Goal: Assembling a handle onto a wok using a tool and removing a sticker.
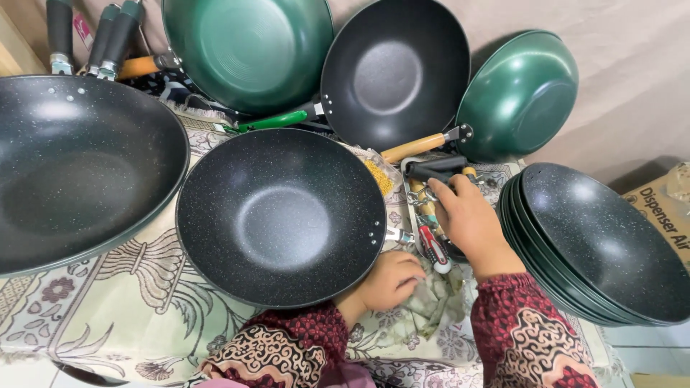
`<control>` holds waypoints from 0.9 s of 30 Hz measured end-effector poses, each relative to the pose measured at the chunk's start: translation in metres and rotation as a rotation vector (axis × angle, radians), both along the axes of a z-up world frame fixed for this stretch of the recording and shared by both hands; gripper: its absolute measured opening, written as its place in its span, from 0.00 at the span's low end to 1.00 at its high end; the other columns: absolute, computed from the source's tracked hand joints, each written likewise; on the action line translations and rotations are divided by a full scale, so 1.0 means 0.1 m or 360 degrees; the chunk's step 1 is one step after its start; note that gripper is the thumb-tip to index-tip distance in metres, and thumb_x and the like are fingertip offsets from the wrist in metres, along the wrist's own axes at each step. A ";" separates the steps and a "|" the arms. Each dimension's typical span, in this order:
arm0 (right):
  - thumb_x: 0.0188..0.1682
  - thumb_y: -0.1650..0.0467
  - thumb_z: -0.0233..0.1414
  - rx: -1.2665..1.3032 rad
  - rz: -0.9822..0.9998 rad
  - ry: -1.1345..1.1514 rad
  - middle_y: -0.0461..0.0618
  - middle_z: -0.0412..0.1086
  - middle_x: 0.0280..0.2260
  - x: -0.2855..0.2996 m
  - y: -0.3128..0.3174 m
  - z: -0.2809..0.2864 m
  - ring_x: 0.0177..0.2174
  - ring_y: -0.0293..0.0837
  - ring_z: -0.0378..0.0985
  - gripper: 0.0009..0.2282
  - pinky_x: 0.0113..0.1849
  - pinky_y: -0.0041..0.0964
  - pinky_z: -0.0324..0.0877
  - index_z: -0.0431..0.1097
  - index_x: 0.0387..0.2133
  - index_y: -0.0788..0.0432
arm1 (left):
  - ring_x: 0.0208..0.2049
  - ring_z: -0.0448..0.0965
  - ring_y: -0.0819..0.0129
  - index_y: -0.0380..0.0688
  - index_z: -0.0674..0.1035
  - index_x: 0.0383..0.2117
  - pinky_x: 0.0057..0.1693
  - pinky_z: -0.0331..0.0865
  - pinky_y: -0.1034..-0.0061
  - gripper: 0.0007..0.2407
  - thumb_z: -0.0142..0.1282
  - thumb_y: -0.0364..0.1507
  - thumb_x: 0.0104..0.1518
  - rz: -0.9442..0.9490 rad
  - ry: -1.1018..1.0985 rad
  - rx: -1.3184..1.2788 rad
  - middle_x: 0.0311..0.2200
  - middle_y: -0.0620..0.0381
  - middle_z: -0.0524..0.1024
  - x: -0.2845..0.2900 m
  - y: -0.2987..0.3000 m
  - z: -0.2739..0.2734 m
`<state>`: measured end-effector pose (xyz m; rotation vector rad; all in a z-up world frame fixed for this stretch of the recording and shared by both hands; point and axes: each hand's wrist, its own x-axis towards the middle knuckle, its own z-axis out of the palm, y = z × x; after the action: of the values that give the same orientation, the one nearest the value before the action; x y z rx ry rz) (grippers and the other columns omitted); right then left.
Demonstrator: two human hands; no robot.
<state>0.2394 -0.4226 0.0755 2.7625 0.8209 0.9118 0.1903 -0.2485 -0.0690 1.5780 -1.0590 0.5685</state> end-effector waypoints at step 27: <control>0.54 0.79 0.47 0.2490 0.0574 -0.0346 0.59 0.55 0.59 -1.51 0.11 -0.95 0.49 0.58 0.74 0.20 0.46 0.38 0.77 0.49 0.56 0.52 | 0.48 0.78 0.60 0.38 0.67 0.62 0.55 0.77 0.70 0.22 0.46 0.36 0.63 -0.0450 0.1709 -0.0030 0.53 0.44 0.73 0.14 -0.10 -0.22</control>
<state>0.0886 -0.4113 -0.0199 3.4074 0.6712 2.8256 0.2038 -0.2583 -0.0911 1.3719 -0.4139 -0.4511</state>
